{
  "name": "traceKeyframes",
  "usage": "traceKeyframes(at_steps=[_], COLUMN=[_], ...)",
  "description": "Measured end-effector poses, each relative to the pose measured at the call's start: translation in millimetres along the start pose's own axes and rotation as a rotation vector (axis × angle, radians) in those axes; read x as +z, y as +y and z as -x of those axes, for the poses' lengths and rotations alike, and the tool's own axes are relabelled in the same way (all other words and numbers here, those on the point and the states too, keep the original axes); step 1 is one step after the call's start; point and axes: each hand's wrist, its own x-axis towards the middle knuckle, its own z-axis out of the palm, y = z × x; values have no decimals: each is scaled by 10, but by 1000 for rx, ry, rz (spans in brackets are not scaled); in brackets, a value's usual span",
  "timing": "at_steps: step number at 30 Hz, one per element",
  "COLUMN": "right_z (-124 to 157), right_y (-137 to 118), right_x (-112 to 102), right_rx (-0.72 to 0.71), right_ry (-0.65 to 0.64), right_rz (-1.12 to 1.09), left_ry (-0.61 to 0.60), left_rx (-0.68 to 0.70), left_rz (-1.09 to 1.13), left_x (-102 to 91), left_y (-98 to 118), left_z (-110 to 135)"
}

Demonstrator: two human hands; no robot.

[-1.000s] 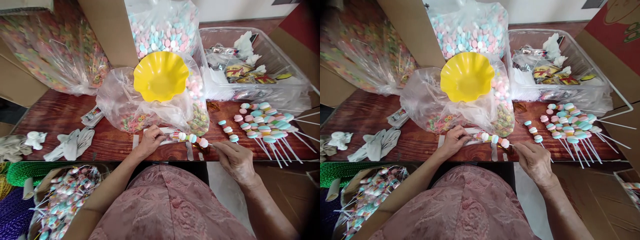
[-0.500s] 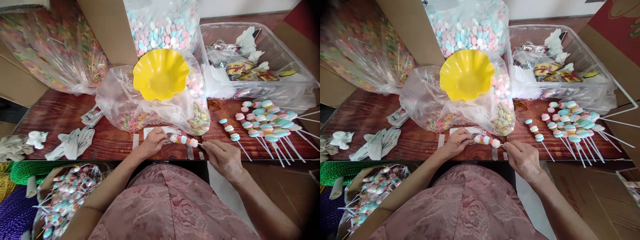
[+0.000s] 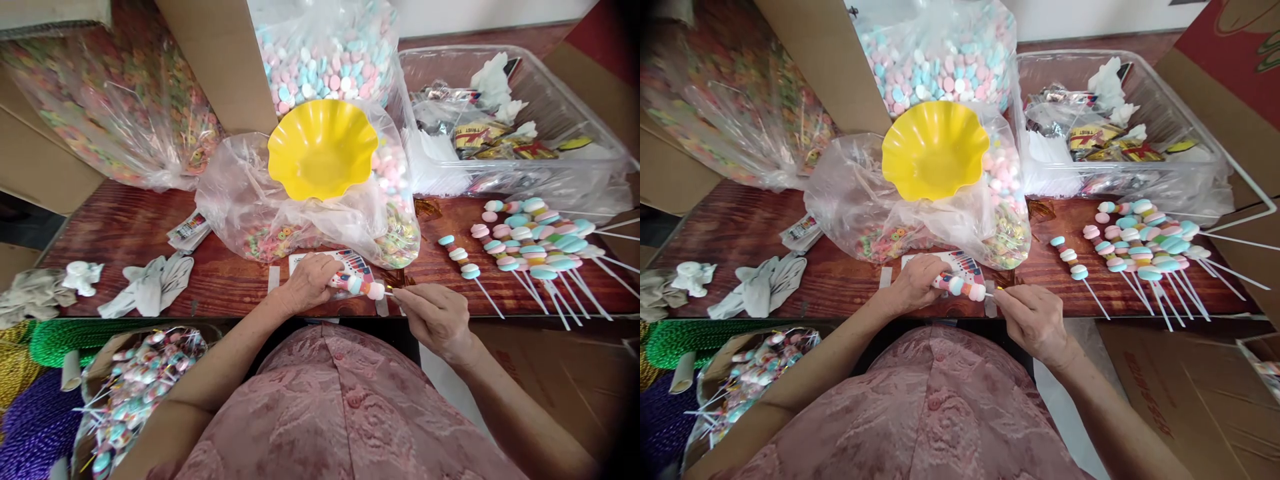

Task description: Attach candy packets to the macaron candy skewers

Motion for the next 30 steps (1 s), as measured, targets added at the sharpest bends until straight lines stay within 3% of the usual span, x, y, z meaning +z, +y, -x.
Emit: traceKeyframes(at_steps=[7,13,18,24,30], right_z=[-242,-443,-516,-557,-572], right_y=[-87,-87,45,148,148], right_x=[-36,11,3,-56,-83], right_rx=[-126,-249,-268,-383,-481], right_ry=[-16,-45,-133,-153,-174], right_rz=[87,155,222,194,206], left_ry=[-94,-153,-138,-339,-406], left_rx=[-96,-245,-403,-443,-525], left_rz=[-111,-51,247,826,890], left_x=[-156,-186,-264,-431,-480], left_y=[117,239,313,304,279], left_z=[-30,-39,-37,-48,-5])
